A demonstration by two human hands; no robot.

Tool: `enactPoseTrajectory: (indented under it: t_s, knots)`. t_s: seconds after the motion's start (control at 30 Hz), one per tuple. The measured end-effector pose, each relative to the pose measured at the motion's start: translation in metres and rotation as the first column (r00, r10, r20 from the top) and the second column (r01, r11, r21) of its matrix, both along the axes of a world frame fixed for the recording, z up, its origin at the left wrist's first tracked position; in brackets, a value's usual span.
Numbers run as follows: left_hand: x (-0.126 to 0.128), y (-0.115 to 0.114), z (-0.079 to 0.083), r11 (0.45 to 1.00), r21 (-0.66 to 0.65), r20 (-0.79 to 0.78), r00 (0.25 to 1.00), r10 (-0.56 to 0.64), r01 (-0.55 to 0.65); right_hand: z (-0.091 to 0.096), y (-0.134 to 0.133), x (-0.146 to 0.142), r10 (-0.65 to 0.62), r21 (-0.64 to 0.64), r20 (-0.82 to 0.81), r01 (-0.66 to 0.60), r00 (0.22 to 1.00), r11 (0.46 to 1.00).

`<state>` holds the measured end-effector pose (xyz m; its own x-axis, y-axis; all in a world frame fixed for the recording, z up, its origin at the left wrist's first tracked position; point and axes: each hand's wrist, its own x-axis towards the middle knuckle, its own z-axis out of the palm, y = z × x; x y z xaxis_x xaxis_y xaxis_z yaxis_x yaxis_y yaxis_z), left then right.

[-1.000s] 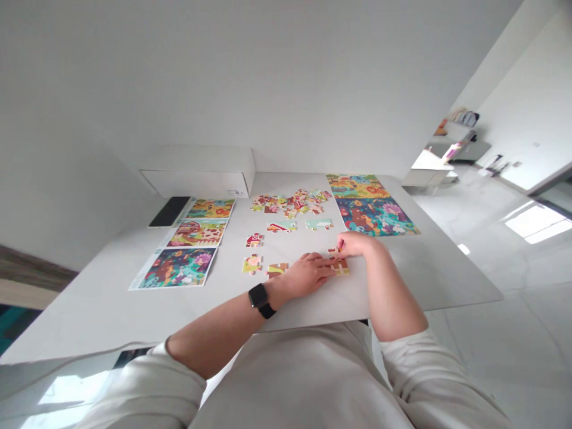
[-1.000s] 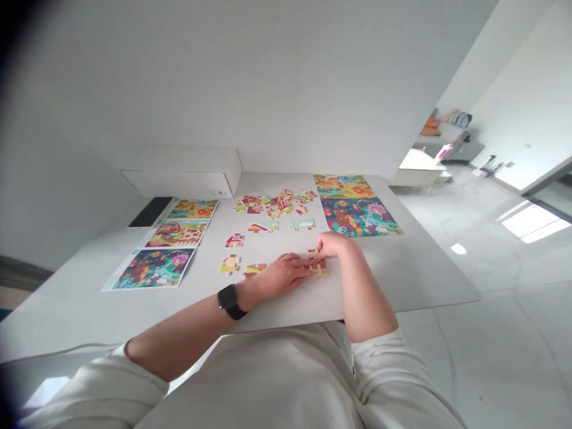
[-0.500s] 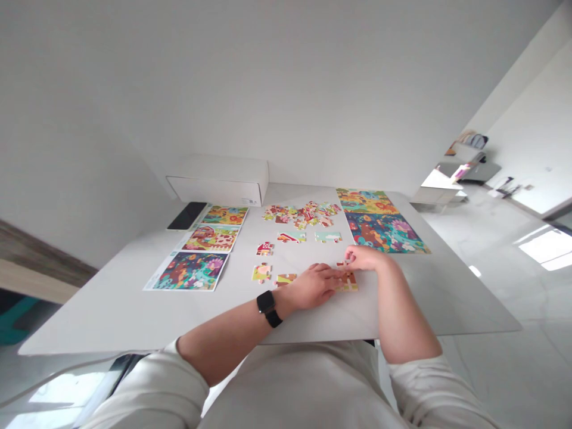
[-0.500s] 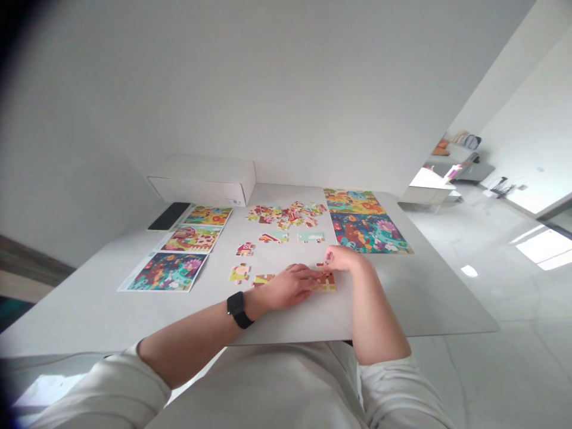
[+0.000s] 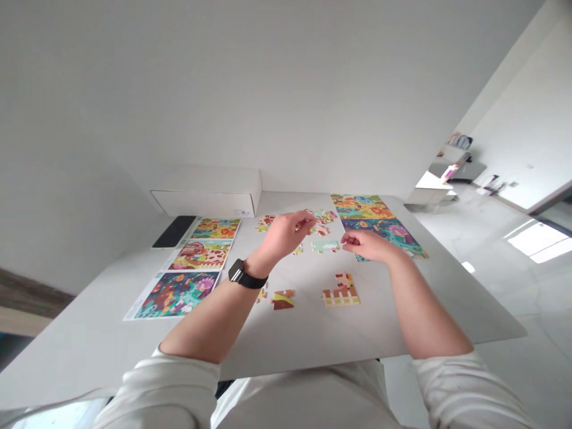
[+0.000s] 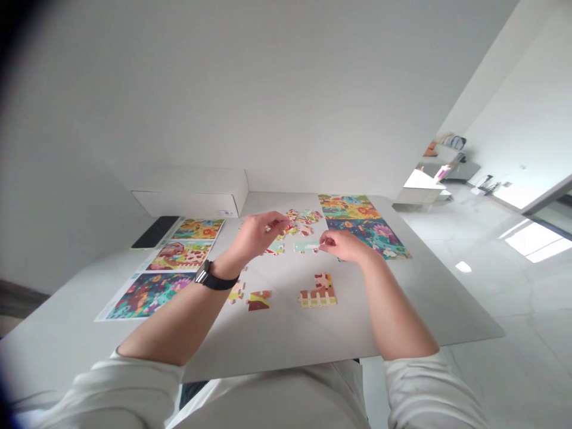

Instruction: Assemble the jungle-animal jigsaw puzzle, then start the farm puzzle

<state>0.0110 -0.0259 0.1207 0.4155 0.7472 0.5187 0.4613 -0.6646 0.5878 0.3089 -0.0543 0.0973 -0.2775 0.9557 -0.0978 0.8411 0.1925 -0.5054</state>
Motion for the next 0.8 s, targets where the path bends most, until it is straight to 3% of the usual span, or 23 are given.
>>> enactPoseTrajectory:
  t_s: [0.1,0.2,0.4,0.47,0.6,0.8]
  knots:
    - [-0.006,0.012,0.014,0.995,-0.067,-0.002,0.997,0.078,-0.078,-0.005,0.019,0.002,0.008,-0.009,0.038,-0.007,0.999,1.0]
    - [-0.016,0.025,0.015,0.99,-0.092,-0.02,0.994,0.104,-0.105,-0.014,0.045,0.003,-0.016,-0.013,0.085,0.017,0.996,1.0]
    - [-0.04,0.042,0.014,0.979,-0.193,0.028,0.997,0.073,-0.067,-0.03,0.114,0.011,-0.181,0.017,0.271,0.183,0.945,0.983]
    - [-0.045,0.043,0.017,0.966,-0.254,0.076,0.995,0.059,-0.038,-0.038,0.141,0.014,-0.228,0.079,0.312,0.214,0.922,0.974]
    - [-0.049,0.041,0.023,0.914,-0.397,0.271,0.962,0.026,0.087,-0.058,0.188,0.015,-0.225,0.23,0.293,0.16,0.929,0.96]
    - [-0.056,0.047,0.023,0.851,-0.458,0.523,0.852,0.025,0.256,-0.073,0.231,0.016,0.023,0.128,0.415,-0.084,0.909,0.988]
